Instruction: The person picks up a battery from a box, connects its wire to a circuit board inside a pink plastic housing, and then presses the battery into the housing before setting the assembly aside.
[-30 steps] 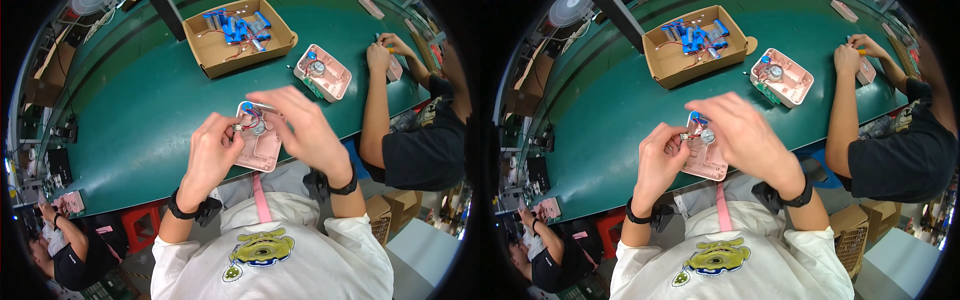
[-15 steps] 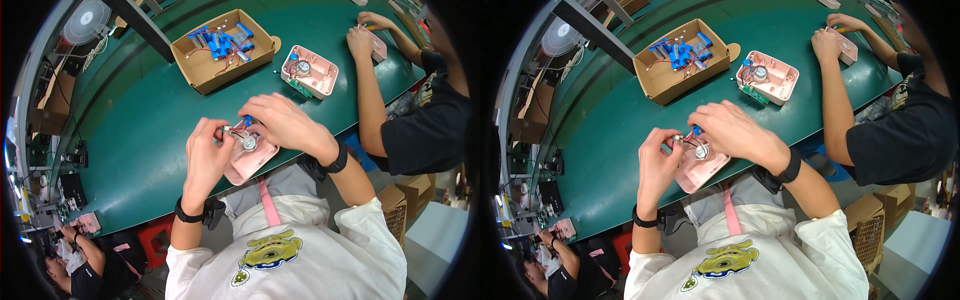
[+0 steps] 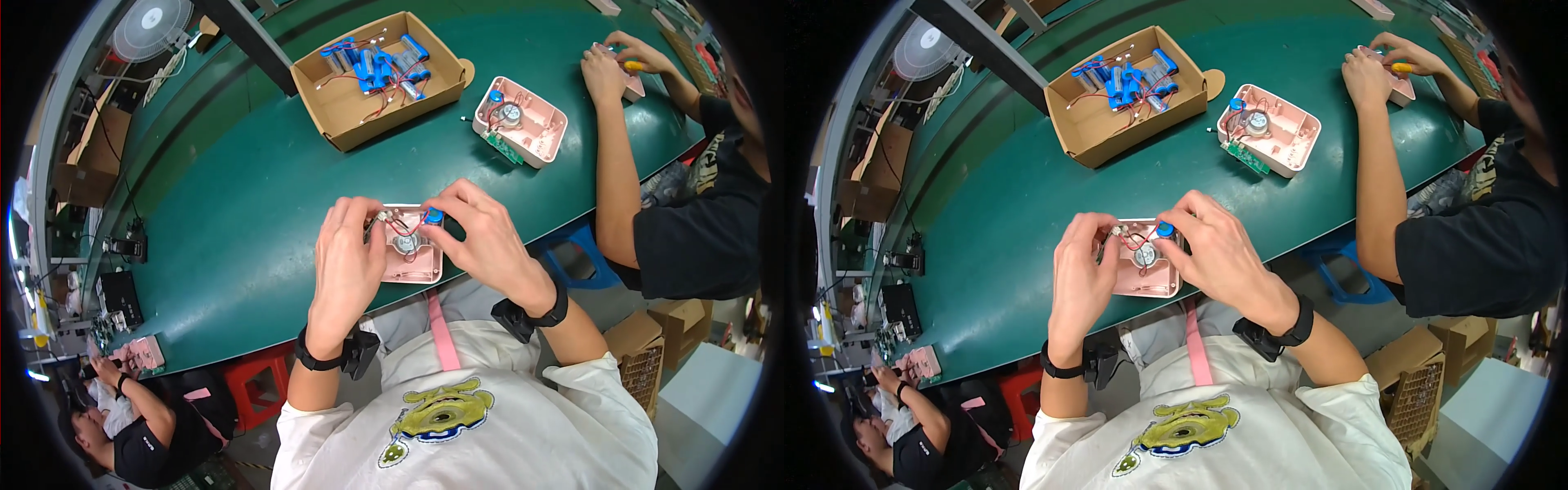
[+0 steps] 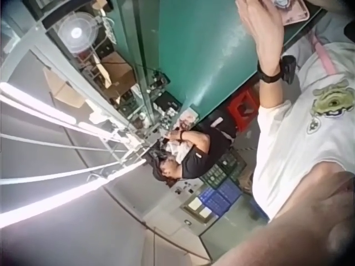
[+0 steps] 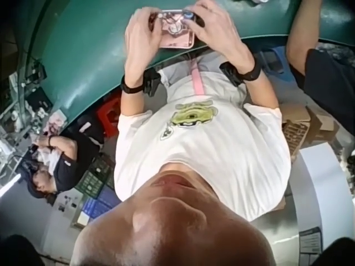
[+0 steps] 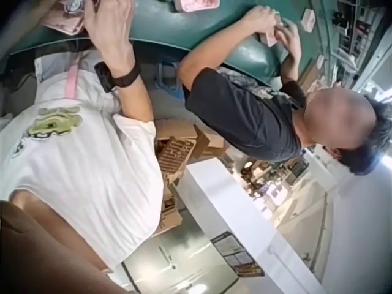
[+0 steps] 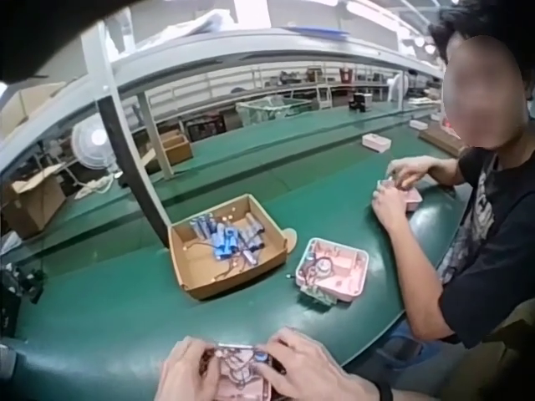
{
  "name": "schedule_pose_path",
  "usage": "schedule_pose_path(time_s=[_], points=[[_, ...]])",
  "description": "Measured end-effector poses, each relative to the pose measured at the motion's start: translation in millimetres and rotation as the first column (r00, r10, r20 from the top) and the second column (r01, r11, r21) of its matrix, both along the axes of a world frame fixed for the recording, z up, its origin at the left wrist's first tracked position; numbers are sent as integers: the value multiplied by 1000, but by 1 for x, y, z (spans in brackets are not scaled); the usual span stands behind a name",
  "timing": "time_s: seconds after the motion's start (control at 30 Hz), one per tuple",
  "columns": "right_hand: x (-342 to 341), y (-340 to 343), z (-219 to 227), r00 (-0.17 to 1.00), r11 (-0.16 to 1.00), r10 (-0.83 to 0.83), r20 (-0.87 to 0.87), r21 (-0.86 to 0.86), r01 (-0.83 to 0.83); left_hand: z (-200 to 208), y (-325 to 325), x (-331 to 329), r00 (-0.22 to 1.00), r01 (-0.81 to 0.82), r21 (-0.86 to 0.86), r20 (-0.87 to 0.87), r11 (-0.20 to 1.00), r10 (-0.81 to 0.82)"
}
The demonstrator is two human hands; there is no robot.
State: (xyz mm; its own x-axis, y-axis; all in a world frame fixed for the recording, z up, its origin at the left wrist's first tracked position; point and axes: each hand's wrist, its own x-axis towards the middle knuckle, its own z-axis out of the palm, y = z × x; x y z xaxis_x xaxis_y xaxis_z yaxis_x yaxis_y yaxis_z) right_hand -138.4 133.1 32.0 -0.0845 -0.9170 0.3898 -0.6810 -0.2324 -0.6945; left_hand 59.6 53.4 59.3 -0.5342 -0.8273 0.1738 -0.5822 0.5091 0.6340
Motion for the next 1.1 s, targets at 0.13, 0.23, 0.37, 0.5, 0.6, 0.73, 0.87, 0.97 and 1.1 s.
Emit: schedule_pose_path(time_s=[0.13, 0.23, 0.37, 0.5, 0.6, 0.73, 0.87, 0.97, 1.1], points=[[-4, -7, 10, 993, 997, 72, 93, -15, -71, -19, 5, -5, 993, -72, 60, -90, 996, 78], [-7, -20, 11, 977, 988, 151, 153, -15, -151, -29, 5, -8, 987, -57, -14, -150, 998, 54], [-7, -21, 14, 981, 988, 150, 127, 27, -154, -26, 7, -8, 997, 36, -44, -73, 998, -39], [-8, -26, 11, 971, 978, 204, 125, 16, -208, -34, 3, -5, 992, 16, -71, -126, 997, -24], [-9, -32, 8, 959, 970, 244, 141, -25, -243, -43, 6, -3, 980, -16, -90, -198, 996, -2], [-8, -34, 4, 958, 970, 244, 151, -44, -240, -43, 6, -6, 962, -55, -115, -272, 992, 22], [-7, -34, 3, 965, 974, 225, 134, -43, -221, -46, 6, -5, 954, -76, -125, -296, 989, 35], [-6, -34, 2, 968, 976, 218, 125, -44, -214, -47, 7, -4, 950, -91, -117, -307, 989, 51], [-7, -33, 1, 970, 978, 208, 124, -50, -204, -48, 8, -4, 941, -111, -113, -331, 987, 68]])
